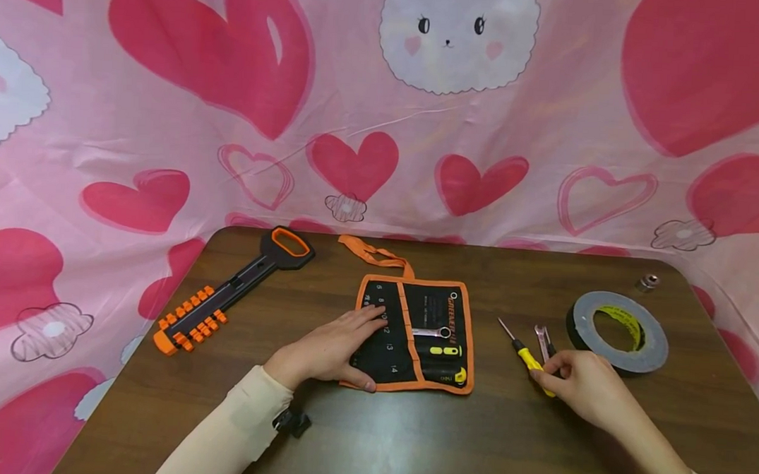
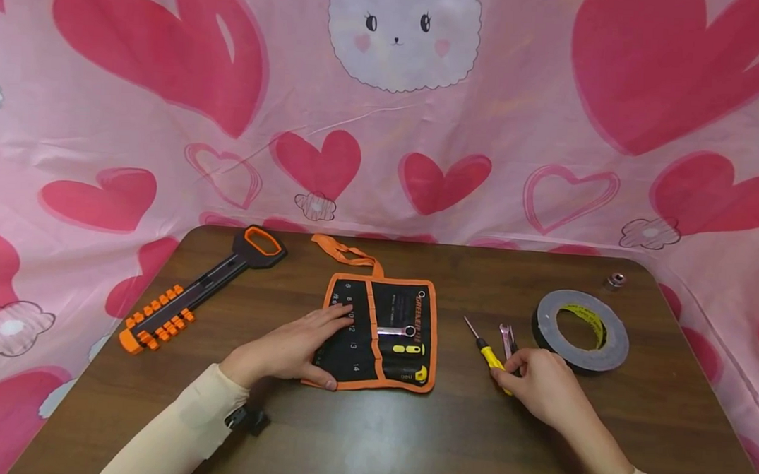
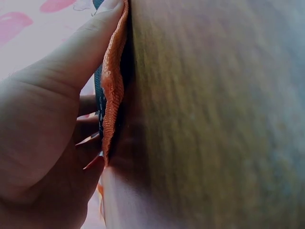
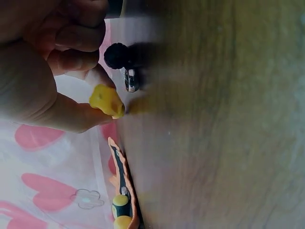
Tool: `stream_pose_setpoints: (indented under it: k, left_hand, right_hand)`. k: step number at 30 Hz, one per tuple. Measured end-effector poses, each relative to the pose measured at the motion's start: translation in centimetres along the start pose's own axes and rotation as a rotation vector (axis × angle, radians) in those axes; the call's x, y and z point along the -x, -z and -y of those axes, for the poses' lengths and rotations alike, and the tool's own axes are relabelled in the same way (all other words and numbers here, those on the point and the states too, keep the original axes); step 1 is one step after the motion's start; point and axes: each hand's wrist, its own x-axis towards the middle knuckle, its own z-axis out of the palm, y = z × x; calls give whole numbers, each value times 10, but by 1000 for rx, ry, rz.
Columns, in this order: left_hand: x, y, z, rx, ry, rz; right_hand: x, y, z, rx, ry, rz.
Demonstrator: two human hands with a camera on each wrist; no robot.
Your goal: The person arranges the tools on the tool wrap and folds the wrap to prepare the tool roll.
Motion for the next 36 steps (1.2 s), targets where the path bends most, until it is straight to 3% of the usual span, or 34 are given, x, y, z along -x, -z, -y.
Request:
stream_pose_setpoints:
  k: [11,36]
  left_hand:
    - [-2,2,1,-24,-14,-20]
    - [-3,-1,2,6,15,-8]
  right_hand:
    - [3,8,7,-18,-29,-15]
    - [1,14,11,-39,69,-103]
